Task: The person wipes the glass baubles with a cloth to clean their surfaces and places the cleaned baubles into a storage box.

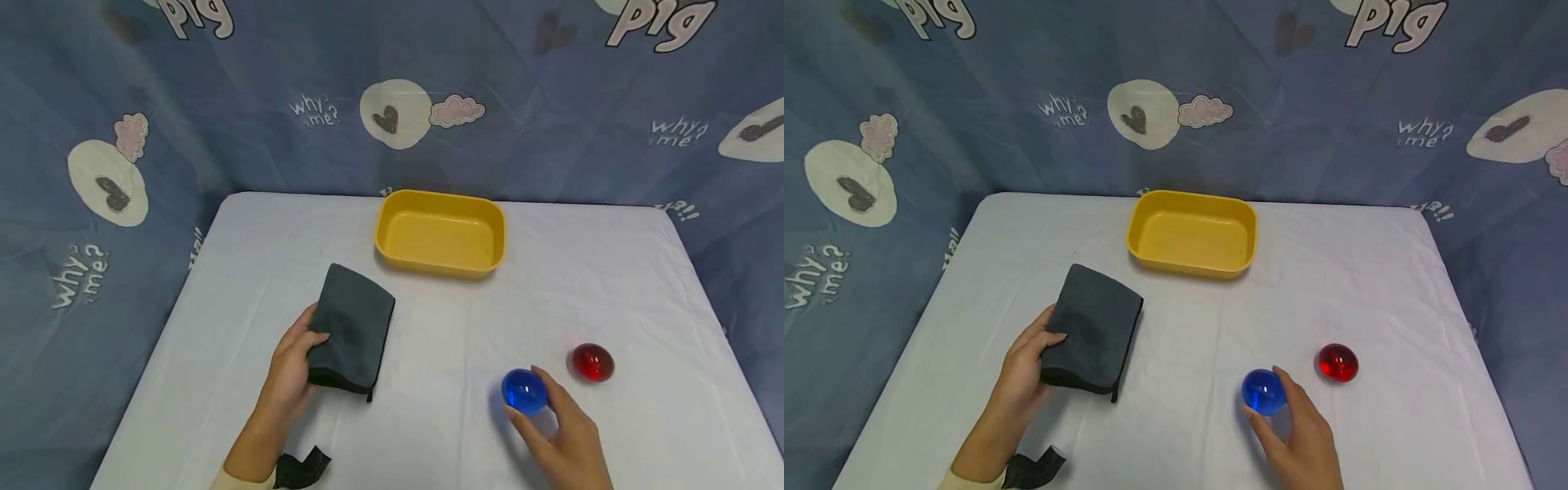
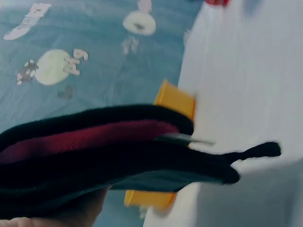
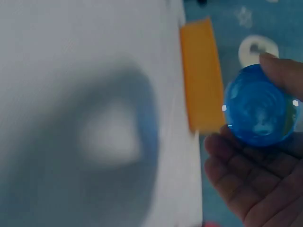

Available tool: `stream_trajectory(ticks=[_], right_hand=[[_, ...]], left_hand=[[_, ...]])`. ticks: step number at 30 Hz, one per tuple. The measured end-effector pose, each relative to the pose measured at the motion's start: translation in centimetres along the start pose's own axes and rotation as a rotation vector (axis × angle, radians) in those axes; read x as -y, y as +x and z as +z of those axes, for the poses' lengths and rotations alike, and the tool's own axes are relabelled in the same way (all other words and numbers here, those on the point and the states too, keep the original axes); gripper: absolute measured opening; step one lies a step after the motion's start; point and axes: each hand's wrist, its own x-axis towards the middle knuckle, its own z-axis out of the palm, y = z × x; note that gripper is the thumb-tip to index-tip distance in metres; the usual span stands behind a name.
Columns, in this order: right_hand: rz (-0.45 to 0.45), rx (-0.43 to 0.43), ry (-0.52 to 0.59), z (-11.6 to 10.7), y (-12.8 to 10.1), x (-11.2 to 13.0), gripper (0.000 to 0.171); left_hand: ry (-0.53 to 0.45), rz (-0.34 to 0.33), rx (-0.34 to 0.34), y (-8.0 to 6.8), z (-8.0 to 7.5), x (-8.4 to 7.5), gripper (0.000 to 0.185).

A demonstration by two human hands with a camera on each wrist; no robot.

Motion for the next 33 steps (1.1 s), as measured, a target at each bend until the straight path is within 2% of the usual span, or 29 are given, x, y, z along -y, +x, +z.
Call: stream_trajectory(ticks=[3, 6, 10, 13, 18, 20, 23, 27, 33], right_hand=[[-0.016, 0.028, 0.132, 1.1, 1.2, 2.3, 0.075], [-0.076, 0.044, 0.278, 2.4, 2.5, 4.4, 0.076], [-0.195, 0.071, 0.440, 4.1, 4.1, 6.8, 0.079], [-0.230, 0.081, 0.496, 5.1, 4.5, 8.1, 0.078], [-0.255, 0.064, 0.499, 6.2, 4.7, 9.0, 0.075], [-0.271, 0.049, 0.489, 6.5, 4.8, 9.2, 0.075], [-0.284, 0.021, 0.485, 6.7, 5.0, 9.5, 0.074], [-0.279, 0.023, 0.478, 7.0, 5.1, 10.2, 0.073], [-0.307, -0.010, 0.410, 7.4, 5.1, 11.0, 0.074]], left_hand=[[-0.144, 0.002, 0.040, 0.0, 0.8, 0.6, 0.062], [-0.240, -0.001, 0.095, 0.0, 2.1, 1.3, 0.062], [-0.326, -0.012, 0.163, 0.0, 3.9, 2.2, 0.060], [-0.349, -0.024, 0.186, -0.2, 4.9, 2.5, 0.058], [-0.339, -0.044, 0.197, -0.6, 5.5, 2.9, 0.055], [-0.356, -0.052, 0.196, -0.7, 5.6, 3.0, 0.062], [-0.449, -0.062, 0.208, -0.8, 5.6, 3.3, 0.079], [-0.599, -0.045, 0.234, -0.5, 5.7, 3.5, 0.086], [-0.669, -0.035, 0.274, -0.3, 6.3, 3.5, 0.098]])
